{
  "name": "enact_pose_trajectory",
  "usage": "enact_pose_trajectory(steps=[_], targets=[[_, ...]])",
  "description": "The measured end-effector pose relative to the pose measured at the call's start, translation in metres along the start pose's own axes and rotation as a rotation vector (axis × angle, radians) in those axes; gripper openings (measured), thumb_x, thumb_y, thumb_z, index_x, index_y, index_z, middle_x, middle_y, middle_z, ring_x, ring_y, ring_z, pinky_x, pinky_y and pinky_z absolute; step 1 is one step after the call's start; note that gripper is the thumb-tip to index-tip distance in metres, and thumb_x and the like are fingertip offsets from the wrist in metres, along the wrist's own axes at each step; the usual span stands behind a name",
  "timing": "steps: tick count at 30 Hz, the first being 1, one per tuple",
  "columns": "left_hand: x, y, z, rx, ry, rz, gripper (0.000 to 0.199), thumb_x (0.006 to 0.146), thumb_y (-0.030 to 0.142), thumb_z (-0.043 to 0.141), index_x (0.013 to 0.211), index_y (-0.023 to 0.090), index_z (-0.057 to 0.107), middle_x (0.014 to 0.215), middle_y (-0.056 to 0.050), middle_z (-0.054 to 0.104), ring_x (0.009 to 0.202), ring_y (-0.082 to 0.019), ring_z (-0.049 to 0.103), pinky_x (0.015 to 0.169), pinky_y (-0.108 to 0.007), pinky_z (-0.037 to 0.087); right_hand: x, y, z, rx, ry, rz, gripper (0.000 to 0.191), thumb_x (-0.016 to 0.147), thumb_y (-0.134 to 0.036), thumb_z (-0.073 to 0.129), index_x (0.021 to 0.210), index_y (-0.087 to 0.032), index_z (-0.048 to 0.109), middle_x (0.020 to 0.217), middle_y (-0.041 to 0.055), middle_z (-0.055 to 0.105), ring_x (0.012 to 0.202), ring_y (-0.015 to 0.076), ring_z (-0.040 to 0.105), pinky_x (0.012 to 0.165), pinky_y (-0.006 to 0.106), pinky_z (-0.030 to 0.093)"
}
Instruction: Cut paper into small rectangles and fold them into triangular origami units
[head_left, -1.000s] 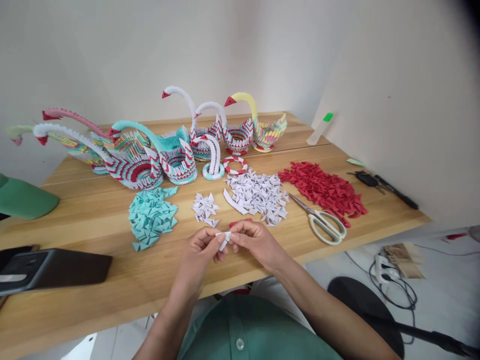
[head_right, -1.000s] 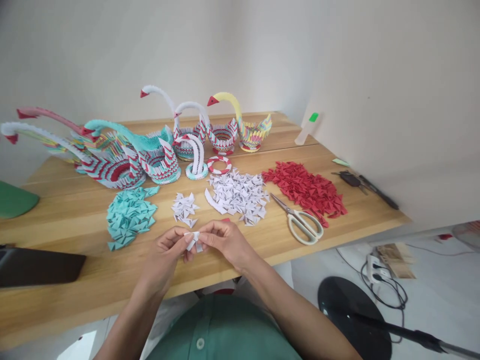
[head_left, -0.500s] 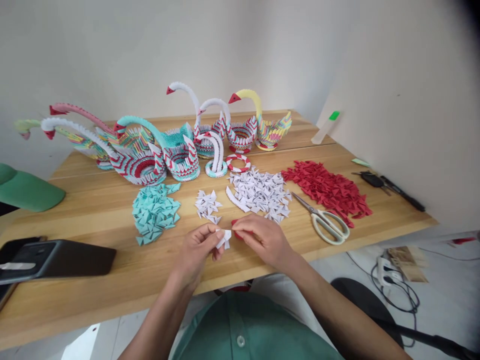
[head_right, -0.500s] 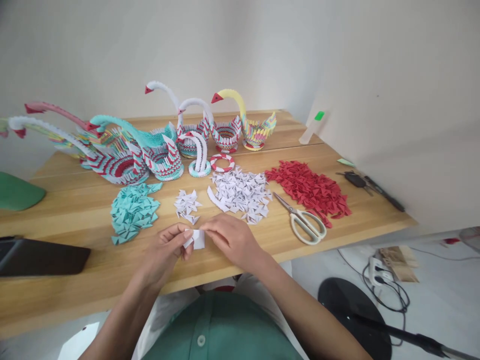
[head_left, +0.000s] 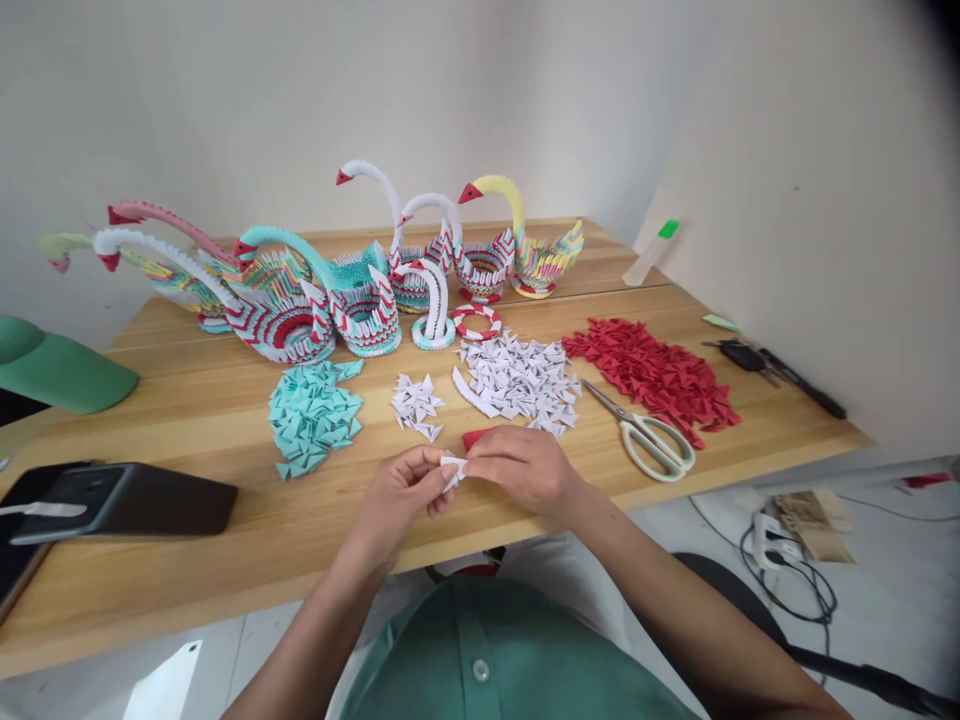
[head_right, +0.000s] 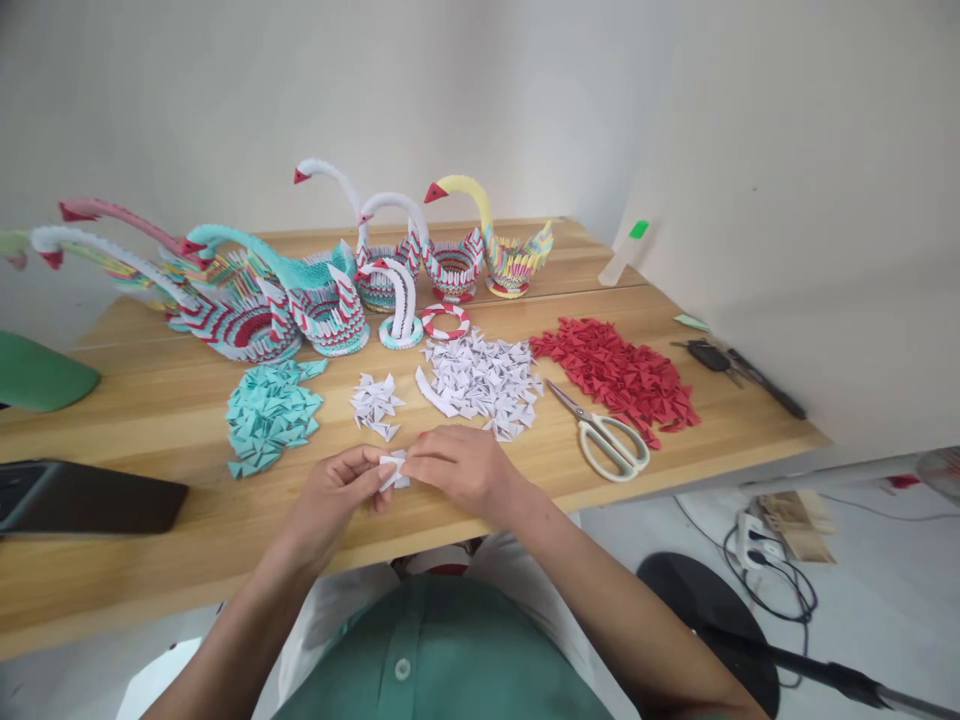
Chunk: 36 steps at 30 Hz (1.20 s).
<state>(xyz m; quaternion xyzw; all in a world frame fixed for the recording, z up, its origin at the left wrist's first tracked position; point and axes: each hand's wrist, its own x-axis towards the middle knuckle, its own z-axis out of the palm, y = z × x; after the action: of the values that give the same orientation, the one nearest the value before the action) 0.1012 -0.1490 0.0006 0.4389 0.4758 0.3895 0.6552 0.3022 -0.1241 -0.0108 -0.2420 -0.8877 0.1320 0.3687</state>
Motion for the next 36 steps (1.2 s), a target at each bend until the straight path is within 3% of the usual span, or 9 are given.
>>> enact_pose_trajectory(steps=[3,9,16,20,26,32,36], targets=[[-0.002,-0.002,0.000,0.133,0.064,0.106,0.024,0.074,0.039,0.070,0.075,0.015,0.065,0.057,0.000,0.059,0.052,-0.011,0.049,0.052,-0.022,0.037,0.003,-0.003,0.003,0.059,0.050,0.060,0.021,0.097,-0.019,0.049,0.098,-0.021,0.070,0.094,0.0092,0.072,0.087,0.0192,0.066,0.076,0.032,0.053],[-0.009,-0.003,0.002,0.428,0.092,0.328,0.017,0.086,0.031,0.058,0.081,0.017,0.066,0.070,-0.002,0.063,0.065,-0.014,0.052,0.062,-0.025,0.040,0.011,-0.015,0.008,0.290,0.141,0.366,0.010,0.091,-0.022,0.060,0.085,-0.021,0.068,0.082,0.0040,0.070,0.080,0.0172,0.066,0.074,0.029,0.051],[-0.003,-0.013,-0.003,0.244,0.059,0.236,0.020,0.083,0.034,0.061,0.077,0.016,0.064,0.068,0.000,0.057,0.063,-0.013,0.048,0.060,-0.023,0.038,0.013,-0.026,0.013,0.479,0.159,0.674,0.003,0.084,-0.023,0.064,0.086,-0.020,0.064,0.078,0.0004,0.067,0.072,0.0137,0.061,0.067,0.024,0.048],[-0.001,-0.014,-0.006,0.230,0.025,0.231,0.021,0.083,0.034,0.061,0.075,0.015,0.063,0.066,0.001,0.056,0.063,-0.012,0.047,0.060,-0.023,0.037,0.012,-0.027,0.011,0.648,0.110,0.709,0.010,0.086,-0.025,0.062,0.094,-0.019,0.065,0.083,0.0013,0.066,0.074,0.0132,0.061,0.067,0.024,0.048],[0.001,-0.012,-0.003,0.244,0.025,0.230,0.022,0.083,0.036,0.060,0.075,0.015,0.063,0.067,0.000,0.056,0.063,-0.012,0.047,0.060,-0.023,0.037,0.014,-0.027,0.010,0.520,0.121,0.704,0.017,0.087,-0.021,0.061,0.103,-0.021,0.067,0.079,-0.0006,0.060,0.074,0.0123,0.056,0.067,0.023,0.045],[0.001,-0.013,-0.007,0.300,0.042,0.198,0.027,0.083,0.036,0.056,0.067,0.015,0.059,0.059,0.002,0.050,0.056,-0.011,0.042,0.054,-0.023,0.033,0.012,-0.021,0.012,0.623,0.107,0.758,0.023,0.088,-0.026,0.059,0.109,-0.022,0.067,0.079,-0.0010,0.055,0.071,0.0120,0.052,0.064,0.023,0.042],[-0.001,-0.011,-0.007,0.367,0.031,0.216,0.027,0.083,0.034,0.056,0.064,0.016,0.057,0.056,0.002,0.048,0.055,-0.011,0.041,0.053,-0.022,0.033,0.014,-0.020,0.011,0.631,0.025,0.788,0.016,0.087,-0.031,0.062,0.092,-0.018,0.070,0.072,-0.0015,0.055,0.065,0.0109,0.048,0.058,0.023,0.036]])
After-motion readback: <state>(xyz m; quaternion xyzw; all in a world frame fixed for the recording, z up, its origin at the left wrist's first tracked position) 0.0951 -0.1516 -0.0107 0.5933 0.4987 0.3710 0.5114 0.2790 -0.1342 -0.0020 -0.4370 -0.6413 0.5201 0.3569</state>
